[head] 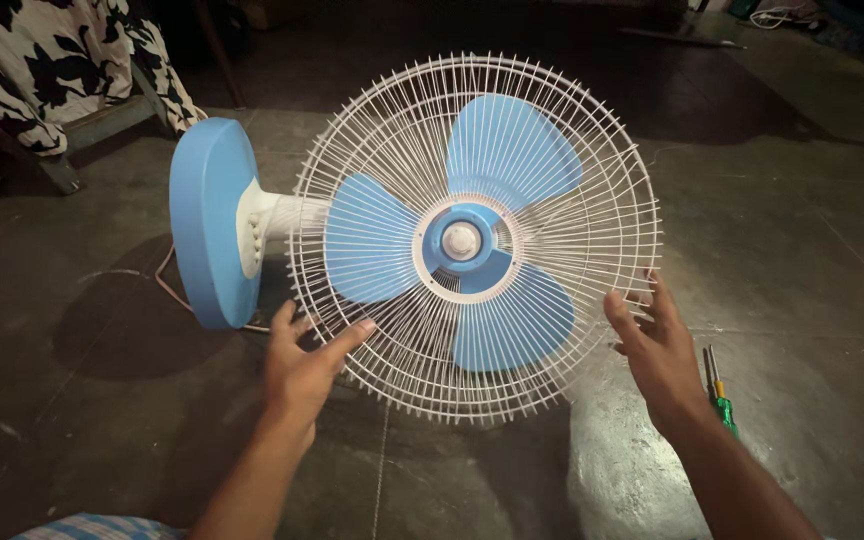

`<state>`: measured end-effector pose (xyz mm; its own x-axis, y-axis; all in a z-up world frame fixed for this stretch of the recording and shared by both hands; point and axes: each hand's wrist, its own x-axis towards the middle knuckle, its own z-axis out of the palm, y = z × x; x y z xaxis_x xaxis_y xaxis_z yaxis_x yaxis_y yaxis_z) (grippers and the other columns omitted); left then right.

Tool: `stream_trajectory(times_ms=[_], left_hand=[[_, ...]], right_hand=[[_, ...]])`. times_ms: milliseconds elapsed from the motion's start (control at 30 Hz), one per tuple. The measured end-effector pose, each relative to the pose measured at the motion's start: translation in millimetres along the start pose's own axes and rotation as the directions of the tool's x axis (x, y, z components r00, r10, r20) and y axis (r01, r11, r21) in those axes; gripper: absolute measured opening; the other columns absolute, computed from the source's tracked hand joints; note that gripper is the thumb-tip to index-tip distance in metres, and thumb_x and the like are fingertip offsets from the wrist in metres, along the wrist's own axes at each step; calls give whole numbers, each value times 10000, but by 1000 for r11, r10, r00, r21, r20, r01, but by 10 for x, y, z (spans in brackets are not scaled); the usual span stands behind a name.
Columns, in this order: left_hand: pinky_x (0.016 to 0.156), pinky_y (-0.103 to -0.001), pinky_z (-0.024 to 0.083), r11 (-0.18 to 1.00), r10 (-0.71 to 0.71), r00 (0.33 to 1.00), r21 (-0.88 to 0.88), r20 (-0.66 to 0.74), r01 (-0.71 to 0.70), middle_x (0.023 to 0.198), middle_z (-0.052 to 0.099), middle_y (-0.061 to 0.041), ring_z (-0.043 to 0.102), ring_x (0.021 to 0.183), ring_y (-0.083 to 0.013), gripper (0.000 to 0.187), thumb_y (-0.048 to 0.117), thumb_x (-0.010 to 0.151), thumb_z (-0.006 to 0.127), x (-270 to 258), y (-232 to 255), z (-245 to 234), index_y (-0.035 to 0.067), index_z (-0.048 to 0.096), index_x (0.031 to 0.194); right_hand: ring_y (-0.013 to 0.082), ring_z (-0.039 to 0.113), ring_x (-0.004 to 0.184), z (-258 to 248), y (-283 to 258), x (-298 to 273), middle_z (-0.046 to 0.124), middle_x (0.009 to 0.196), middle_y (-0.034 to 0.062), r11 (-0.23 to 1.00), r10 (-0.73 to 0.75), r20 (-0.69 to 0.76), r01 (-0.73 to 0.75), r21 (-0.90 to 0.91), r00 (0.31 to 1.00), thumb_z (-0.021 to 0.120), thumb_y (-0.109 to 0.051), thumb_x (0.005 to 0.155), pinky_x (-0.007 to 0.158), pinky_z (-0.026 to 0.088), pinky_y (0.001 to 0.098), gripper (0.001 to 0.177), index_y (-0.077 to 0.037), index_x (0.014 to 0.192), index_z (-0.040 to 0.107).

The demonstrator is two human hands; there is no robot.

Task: The person removes the front wire guard of a blue and white electric fan, then unscrews the central hub nut to detach the fan blades. They wipe the blades with a white cloth while the fan remains partially disassembled.

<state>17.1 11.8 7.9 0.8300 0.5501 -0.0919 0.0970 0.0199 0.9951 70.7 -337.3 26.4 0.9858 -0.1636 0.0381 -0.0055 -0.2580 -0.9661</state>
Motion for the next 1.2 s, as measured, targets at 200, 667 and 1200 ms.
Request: stream_trajectory(times_ms=[200,667,1200], left_hand=[[719,-318,502,995,-25,999,-92,21,26,1281,603,-65,617,1004,-142,976,386,700,864,20,78,-111,88,394,1503],[871,-396,437,957,-222,973,-175,69,231,1194,628,-8,603,1020,-151,684,725,811,587,-16,102,-267,205,568,1255],[660,-370,493,924,-363,909,-42,205,379,771,592,-56,645,715,-233,645,787,856,532,-73,-42,-384,143,517,904]], right_hand=[[286,635,1243,-57,-120,-126,618,1417,198,981,-192,-6,192,-22,981,667,-348,914,979,533,443,874,-101,1648,262],[227,689,1044,-103,-109,-199,709,1222,211,977,-152,69,139,164,986,680,-252,926,901,553,392,832,-71,1645,301],[56,429,673,-355,-11,-167,511,866,-23,893,3,101,-48,447,995,636,-303,991,587,373,244,537,-113,1480,520]])
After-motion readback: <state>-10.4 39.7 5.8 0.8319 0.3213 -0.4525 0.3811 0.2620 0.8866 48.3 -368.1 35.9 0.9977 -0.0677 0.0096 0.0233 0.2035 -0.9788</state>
